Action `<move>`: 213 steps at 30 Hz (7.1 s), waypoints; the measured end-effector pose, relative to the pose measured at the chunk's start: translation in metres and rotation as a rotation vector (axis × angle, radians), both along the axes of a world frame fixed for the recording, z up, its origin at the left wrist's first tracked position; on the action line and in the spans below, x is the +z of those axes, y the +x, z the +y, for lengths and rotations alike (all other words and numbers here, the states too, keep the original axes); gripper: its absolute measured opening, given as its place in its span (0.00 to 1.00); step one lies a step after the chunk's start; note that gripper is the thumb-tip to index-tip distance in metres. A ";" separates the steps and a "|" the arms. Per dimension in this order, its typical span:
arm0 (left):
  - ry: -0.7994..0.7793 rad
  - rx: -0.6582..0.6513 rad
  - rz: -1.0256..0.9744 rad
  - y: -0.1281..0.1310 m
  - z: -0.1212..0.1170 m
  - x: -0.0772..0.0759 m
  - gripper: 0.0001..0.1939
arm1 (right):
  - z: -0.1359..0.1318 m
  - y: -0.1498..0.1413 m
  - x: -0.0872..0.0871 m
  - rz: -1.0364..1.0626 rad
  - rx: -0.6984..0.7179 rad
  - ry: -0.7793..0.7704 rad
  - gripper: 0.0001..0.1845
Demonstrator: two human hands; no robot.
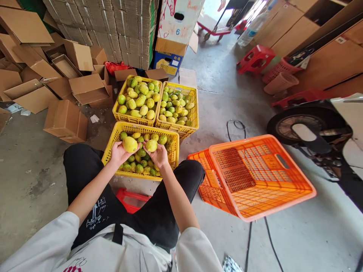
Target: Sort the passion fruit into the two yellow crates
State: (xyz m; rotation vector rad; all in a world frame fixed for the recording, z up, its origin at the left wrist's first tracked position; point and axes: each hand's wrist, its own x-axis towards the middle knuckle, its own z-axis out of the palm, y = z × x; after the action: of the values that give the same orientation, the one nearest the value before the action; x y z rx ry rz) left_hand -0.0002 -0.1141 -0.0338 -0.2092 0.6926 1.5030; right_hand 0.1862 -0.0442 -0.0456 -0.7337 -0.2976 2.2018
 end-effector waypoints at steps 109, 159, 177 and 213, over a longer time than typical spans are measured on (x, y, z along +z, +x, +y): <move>-0.078 0.019 0.063 0.009 0.005 0.011 0.14 | 0.000 0.003 0.002 -0.061 -0.090 -0.046 0.14; -0.043 -0.117 0.135 0.003 0.004 0.002 0.15 | 0.004 0.003 -0.004 -0.135 -0.075 -0.029 0.11; -0.076 -0.112 0.160 0.005 0.004 0.006 0.13 | 0.002 0.002 -0.001 -0.105 -0.036 0.042 0.13; -0.040 -0.111 0.151 0.006 0.002 0.009 0.14 | 0.001 0.003 -0.005 -0.242 -0.044 0.060 0.12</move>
State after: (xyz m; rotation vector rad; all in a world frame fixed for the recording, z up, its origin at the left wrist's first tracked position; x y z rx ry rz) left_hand 0.0054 -0.1123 -0.0252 -0.0868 0.8420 1.4088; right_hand 0.1891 -0.0430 -0.0508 -0.9656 -0.4619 2.0556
